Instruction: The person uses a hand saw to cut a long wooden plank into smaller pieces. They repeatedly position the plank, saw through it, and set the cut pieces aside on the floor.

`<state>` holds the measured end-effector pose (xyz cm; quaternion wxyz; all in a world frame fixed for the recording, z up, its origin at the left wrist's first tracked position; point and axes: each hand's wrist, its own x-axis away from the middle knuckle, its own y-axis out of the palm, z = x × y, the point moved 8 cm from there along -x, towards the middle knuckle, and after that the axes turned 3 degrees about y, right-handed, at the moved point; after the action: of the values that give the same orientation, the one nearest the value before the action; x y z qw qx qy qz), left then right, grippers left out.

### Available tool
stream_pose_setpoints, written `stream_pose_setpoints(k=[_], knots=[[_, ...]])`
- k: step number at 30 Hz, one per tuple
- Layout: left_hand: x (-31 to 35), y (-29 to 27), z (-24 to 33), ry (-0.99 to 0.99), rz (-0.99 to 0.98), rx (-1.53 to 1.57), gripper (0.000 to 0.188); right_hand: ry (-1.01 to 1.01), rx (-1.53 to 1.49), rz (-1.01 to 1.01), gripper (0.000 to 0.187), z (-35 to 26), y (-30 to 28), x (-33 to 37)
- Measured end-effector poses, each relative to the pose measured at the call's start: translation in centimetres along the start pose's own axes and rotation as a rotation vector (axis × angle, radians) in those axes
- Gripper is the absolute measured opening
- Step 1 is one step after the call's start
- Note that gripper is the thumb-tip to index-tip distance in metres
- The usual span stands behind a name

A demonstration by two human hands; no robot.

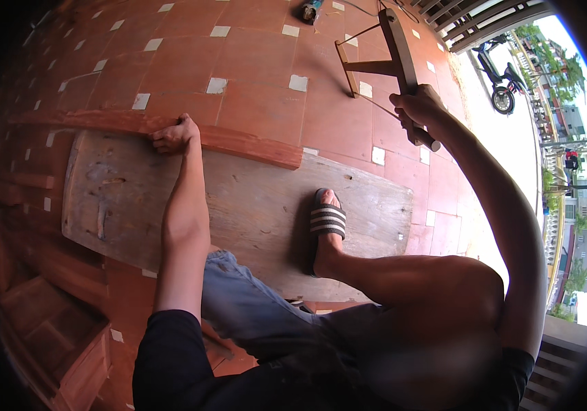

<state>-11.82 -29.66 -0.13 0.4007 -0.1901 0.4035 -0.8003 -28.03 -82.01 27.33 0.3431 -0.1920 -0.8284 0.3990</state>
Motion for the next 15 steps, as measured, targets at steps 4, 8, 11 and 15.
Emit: stream_pose_setpoints(k=[4,8,11,15], knots=[[-0.3,0.1,-0.5,0.005,-0.015,0.045,0.110,0.056,0.141,0.107,0.036,1.1,-1.5,0.2],[0.2,-0.3,-0.1,-0.016,-0.023,0.022,0.111,0.064,0.119,0.096,0.041,2.1,-2.2,1.5],[0.1,-0.4,-0.3,-0.008,-0.017,0.034,0.110,0.061,0.110,0.064,0.042,3.8,-2.0,2.8],[-0.3,-0.1,-0.3,0.008,0.018,0.031,0.108,0.058,0.154,0.087,0.040,4.7,-2.4,4.2]])
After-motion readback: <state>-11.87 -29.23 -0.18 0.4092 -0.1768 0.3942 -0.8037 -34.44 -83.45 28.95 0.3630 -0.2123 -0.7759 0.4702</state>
